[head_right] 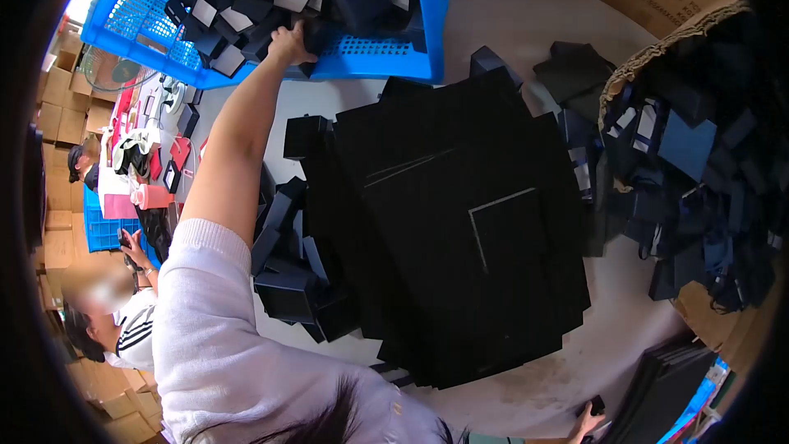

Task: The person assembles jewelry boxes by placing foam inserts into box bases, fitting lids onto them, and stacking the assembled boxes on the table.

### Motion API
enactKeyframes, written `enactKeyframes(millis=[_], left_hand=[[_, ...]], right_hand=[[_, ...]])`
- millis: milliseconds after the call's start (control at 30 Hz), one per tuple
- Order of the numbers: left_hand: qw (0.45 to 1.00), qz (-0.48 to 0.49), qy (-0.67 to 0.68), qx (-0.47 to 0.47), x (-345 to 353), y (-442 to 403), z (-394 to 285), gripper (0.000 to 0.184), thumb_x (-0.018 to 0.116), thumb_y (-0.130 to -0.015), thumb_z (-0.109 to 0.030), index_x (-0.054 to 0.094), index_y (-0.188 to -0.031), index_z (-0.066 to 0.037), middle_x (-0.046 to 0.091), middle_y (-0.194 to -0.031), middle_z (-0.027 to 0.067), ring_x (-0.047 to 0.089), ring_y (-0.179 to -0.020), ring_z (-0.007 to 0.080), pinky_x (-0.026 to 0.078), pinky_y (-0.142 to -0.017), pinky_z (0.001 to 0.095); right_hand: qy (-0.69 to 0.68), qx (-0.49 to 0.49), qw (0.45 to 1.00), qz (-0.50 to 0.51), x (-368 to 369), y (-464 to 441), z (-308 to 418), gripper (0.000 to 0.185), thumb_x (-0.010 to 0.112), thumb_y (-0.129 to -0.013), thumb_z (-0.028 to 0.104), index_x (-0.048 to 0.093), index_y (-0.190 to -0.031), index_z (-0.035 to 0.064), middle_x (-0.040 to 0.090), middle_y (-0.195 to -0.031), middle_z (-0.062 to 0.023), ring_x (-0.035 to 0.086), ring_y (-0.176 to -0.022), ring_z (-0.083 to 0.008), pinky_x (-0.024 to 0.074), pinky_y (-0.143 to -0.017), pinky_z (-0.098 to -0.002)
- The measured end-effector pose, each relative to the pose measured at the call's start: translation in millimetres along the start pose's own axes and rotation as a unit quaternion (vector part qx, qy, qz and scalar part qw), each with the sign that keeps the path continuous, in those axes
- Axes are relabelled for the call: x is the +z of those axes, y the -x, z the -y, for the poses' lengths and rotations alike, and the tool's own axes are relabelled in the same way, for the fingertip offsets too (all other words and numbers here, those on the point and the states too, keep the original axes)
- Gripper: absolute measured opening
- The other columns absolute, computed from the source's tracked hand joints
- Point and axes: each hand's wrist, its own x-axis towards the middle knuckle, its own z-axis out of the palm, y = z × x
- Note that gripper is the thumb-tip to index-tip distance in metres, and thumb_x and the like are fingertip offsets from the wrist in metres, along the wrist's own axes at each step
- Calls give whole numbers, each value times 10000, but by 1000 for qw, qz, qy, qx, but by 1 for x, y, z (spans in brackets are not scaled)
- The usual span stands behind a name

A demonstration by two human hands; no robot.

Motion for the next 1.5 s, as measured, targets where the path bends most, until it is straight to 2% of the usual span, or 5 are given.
enactKeyframes(millis=[133, 367, 533, 1033, 1500], left_hand=[[992, -6, -104, 70, -7, 46, 12, 1042, 828, -597, -517, 327, -1459, -214, 452, -1326, 226, 460, -1236, 392, 467, -976, 432], [808, 136, 571, -42, -3, 169, 108, 379, 482, -890, -214, 574, -1145, 50, 650, -999, 202, 692, -860, 313, 603, -688, 398], [659, -47, 748, -70, -23, 339, 104, 450, 424, -937, -93, 397, -1376, 0, 618, -1102, 184, 683, -889, 269, 600, -709, 377], [395, 312, 857, 114, -37, 570, 32, 586, 371, -982, -204, 169, -1530, -245, 389, -1420, 106, 494, -1236, 264, 568, -829, 471], [499, 333, 784, 157, -42, 564, 41, 733, 579, -904, -43, 185, -1485, -252, 491, -1252, 121, 553, -1093, 229, 581, -790, 393]], right_hand=[[-81, -46, 996, 1, 4, 19, 59, 636, 745, -804, 319, 460, -1238, -48, 548, -1172, -199, 548, -1039, -289, 437, -932, -375], [-381, -145, 912, 47, -37, 111, 300, 506, 612, -935, 218, 403, -1337, -8, 531, -1265, -184, 537, -1124, -257, 428, -961, -354], [-436, -390, 806, 88, -102, 268, 475, 611, 648, -793, 72, 411, -1353, 10, 462, -1318, -151, 445, -1241, -283, 323, -1081, -404], [-240, -767, 569, 175, -152, 461, 556, 460, 563, -853, 161, 523, -1305, 81, 320, -1494, -174, 240, -1396, -400, 154, -1133, -545], [-381, -621, 613, 306, -119, 478, 539, 513, 421, -974, 277, 364, -1425, 39, 235, -1532, -185, 218, -1422, -358, 195, -1147, -437]])
